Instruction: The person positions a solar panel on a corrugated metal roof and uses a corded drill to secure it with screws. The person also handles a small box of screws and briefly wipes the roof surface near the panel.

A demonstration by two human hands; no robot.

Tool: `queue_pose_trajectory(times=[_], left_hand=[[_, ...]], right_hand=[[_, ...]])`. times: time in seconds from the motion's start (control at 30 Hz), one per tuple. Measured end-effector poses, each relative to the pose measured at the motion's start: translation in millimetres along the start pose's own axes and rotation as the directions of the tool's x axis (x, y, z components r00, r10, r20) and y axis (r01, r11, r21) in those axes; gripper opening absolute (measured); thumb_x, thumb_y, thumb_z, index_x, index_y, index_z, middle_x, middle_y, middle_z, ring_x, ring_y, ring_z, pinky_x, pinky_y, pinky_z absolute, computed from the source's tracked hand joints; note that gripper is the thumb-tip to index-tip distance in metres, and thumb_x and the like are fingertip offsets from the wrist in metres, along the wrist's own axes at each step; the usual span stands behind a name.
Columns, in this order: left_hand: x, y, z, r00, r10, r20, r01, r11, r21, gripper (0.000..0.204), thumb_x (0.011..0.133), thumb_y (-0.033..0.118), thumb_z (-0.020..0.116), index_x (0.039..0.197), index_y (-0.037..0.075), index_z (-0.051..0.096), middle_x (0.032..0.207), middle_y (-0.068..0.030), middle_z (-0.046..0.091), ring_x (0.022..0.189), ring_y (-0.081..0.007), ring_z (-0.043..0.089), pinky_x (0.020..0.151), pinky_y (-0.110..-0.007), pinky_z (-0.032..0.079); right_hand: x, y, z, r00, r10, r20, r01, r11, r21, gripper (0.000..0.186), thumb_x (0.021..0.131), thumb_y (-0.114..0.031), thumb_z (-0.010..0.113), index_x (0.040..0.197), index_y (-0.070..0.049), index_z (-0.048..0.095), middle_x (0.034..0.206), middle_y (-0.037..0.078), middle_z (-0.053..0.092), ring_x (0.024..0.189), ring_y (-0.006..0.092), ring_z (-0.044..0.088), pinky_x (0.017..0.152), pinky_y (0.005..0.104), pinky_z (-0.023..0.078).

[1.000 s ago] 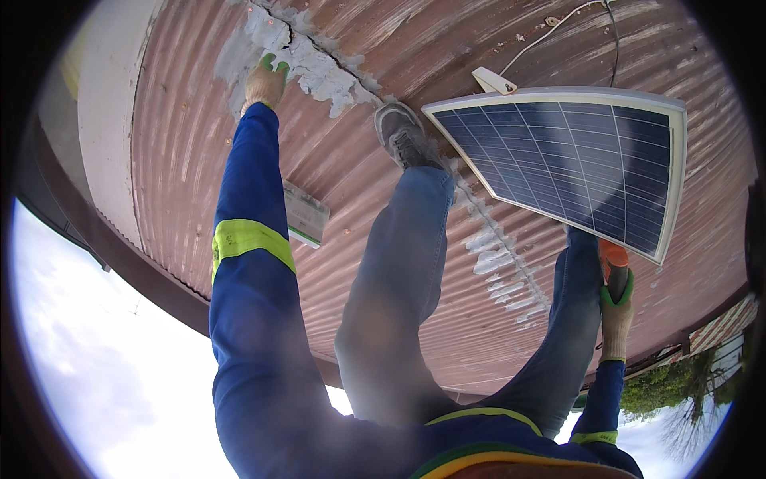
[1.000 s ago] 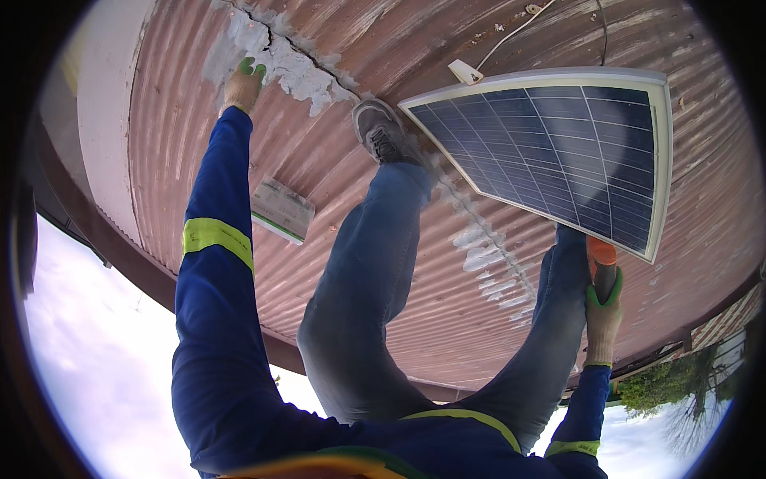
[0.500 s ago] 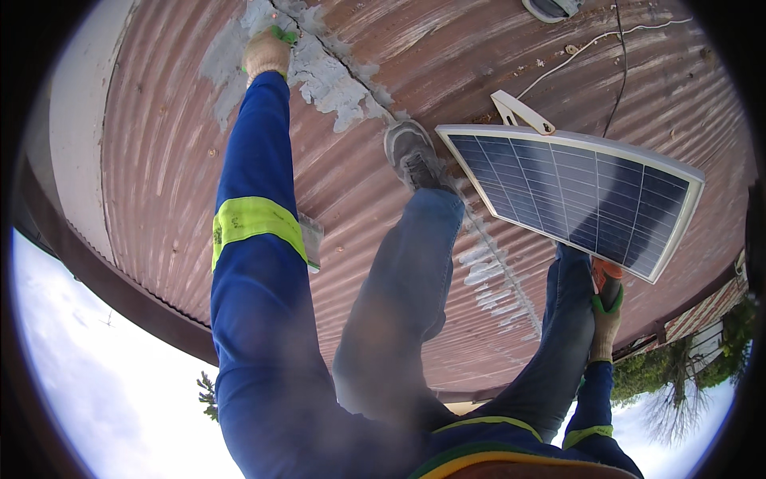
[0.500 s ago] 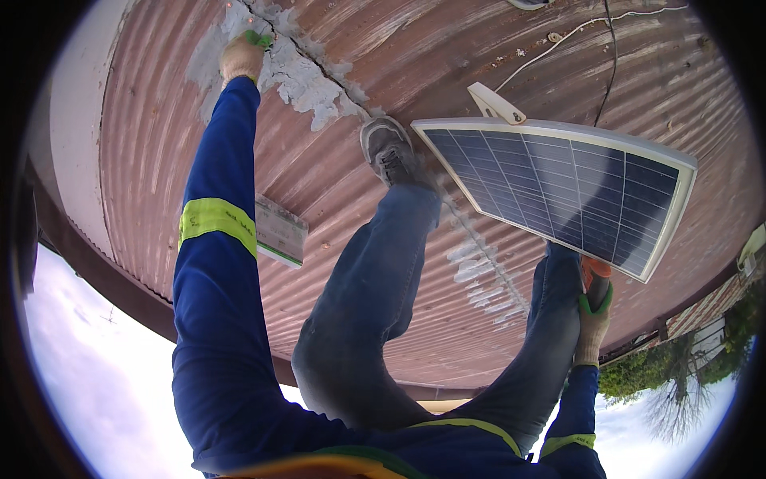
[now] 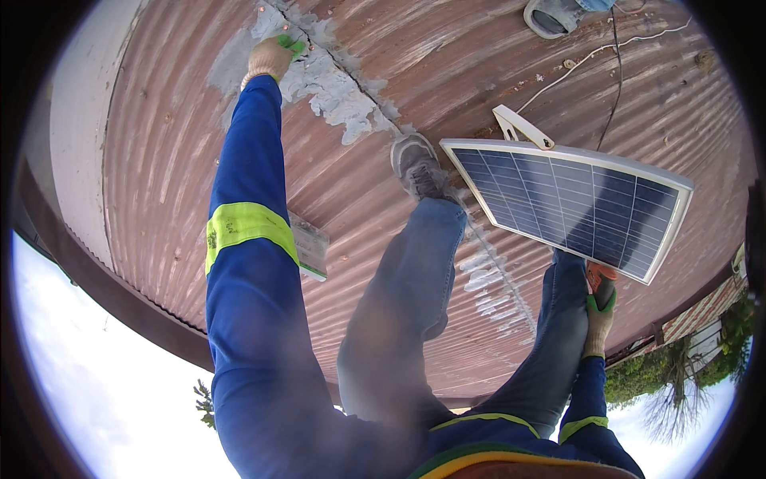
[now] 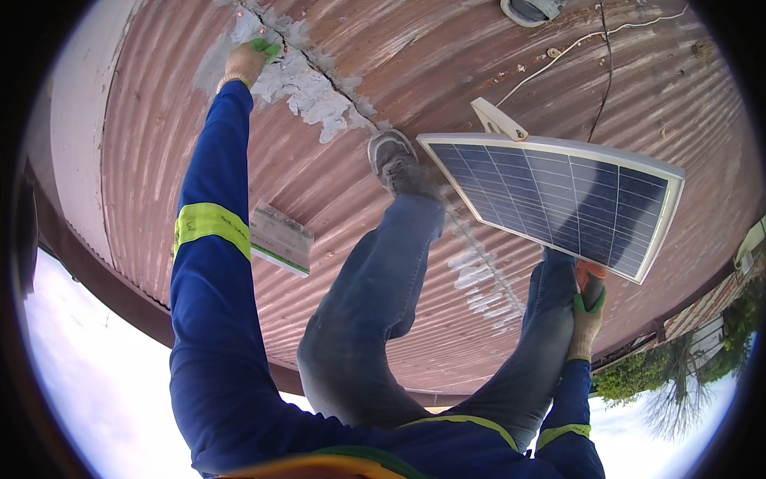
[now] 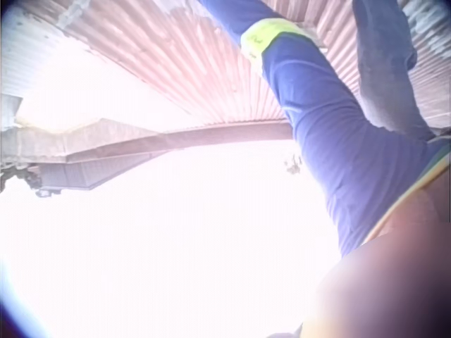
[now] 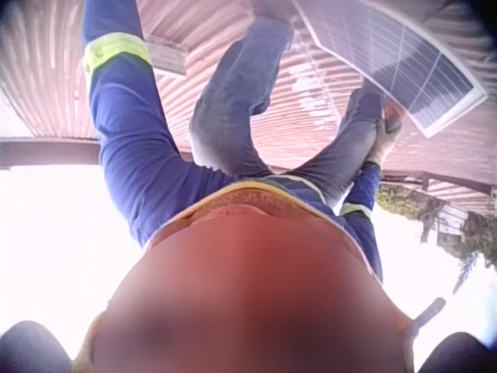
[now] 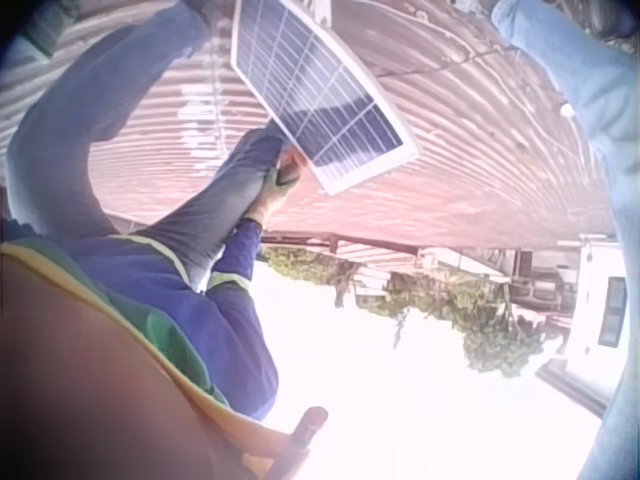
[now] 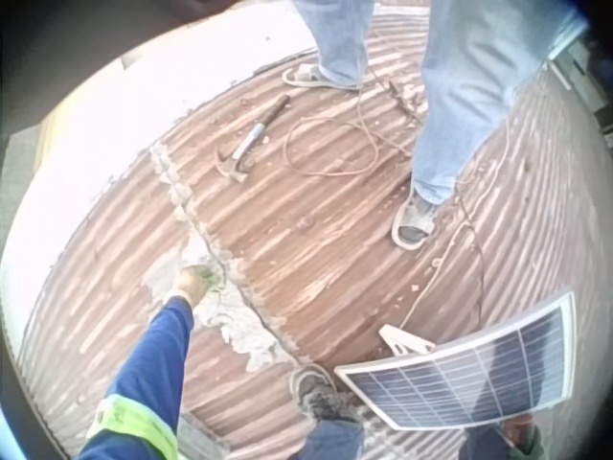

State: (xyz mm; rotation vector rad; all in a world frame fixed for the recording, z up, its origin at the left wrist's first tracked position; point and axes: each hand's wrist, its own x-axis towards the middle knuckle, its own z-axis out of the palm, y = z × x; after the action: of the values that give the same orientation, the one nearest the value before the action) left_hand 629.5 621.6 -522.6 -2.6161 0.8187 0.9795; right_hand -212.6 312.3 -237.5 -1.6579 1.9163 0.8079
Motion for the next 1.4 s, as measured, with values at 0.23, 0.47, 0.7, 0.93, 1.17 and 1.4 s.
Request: queue_pose_trajectory(times=[0.23, 0.47, 0.7, 0.93, 1.17, 1.4], left_hand=[[-18, 44, 32, 0.956, -0.106, -0.273, 0.157, 0.972, 0.173, 0.042, 0.100, 0.037, 0.065, 0.136, 0.014, 0.063, 0.134, -0.0186, 0.066, 0.117, -0.0457, 0.068, 0.095, -0.054, 0.058], [-19, 17, 16, 0.981, 0.121, -0.151, -0.106, 0.989, 0.104, 0.049, 0.100, 0.031, 0.066, 0.147, 0.020, 0.054, 0.149, -0.0196, 0.055, 0.122, -0.0472, 0.065, 0.100, -0.055, 0.057], [-27, 47, 22, 0.977, 0.019, -0.214, 0.028, 0.977, 0.211, 0.051, 0.100, 0.016, 0.060, 0.150, 0.022, 0.051, 0.154, -0.0193, 0.053, 0.125, -0.0475, 0.064, 0.102, -0.057, 0.057], [-17, 58, 26, 0.978, -0.004, -0.210, 0.057, 0.968, 0.246, 0.041, 0.099, 0.012, 0.056, 0.140, 0.014, 0.055, 0.148, -0.0224, 0.056, 0.119, -0.0476, 0.067, 0.094, -0.058, 0.058], [-19, 25, -3, 0.979, 0.184, -0.091, -0.166, 0.971, 0.175, 0.031, 0.096, 0.020, 0.063, 0.126, 0.012, 0.065, 0.127, -0.0204, 0.070, 0.112, -0.0412, 0.070, 0.095, -0.050, 0.056], [3, 15, -12, 0.990, 0.141, -0.002, -0.141, 0.990, 0.013, 0.030, 0.093, 0.032, 0.072, 0.115, 0.011, 0.073, 0.112, -0.0166, 0.076, 0.109, -0.0377, 0.071, 0.092, -0.048, 0.055]], right_hand=[[-4, -8, 2, 1.000, 0.000, 0.009, -0.001, 0.999, 0.033, 0.084, 0.088, -0.029, 0.080, 0.160, -0.009, 0.042, 0.138, 0.022, 0.067, 0.123, 0.0329, 0.068, 0.101, 0.0427, 0.054], [-3, -8, 2, 1.000, 0.028, -0.011, -0.029, 0.998, -0.064, 0.084, 0.088, -0.029, 0.080, 0.160, -0.009, 0.041, 0.140, 0.022, 0.066, 0.124, 0.0327, 0.068, 0.101, 0.0429, 0.054], [-2, 0, 1, 1.000, -0.012, 0.022, 0.013, 1.000, -0.008, 0.084, 0.088, -0.030, 0.080, 0.160, -0.010, 0.041, 0.142, 0.023, 0.065, 0.127, 0.0342, 0.066, 0.104, 0.0439, 0.053], [2, 12, 3, 0.999, -0.053, -0.004, 0.052, 0.996, -0.065, 0.083, 0.088, -0.031, 0.081, 0.159, -0.011, 0.043, 0.137, 0.023, 0.067, 0.124, 0.0358, 0.068, 0.101, 0.0443, 0.054], [-3, 9, 5, 1.000, 0.029, 0.002, -0.029, 1.000, -0.007, 0.083, 0.088, -0.032, 0.081, 0.159, -0.011, 0.043, 0.137, 0.024, 0.067, 0.124, 0.0357, 0.068, 0.101, 0.0439, 0.055], [-6, 1, 6, 1.000, -0.007, -0.025, 0.008, 1.000, 0.027, 0.082, 0.088, -0.028, 0.081, 0.158, -0.009, 0.044, 0.141, 0.023, 0.065, 0.126, 0.0347, 0.067, 0.103, 0.0433, 0.053]])
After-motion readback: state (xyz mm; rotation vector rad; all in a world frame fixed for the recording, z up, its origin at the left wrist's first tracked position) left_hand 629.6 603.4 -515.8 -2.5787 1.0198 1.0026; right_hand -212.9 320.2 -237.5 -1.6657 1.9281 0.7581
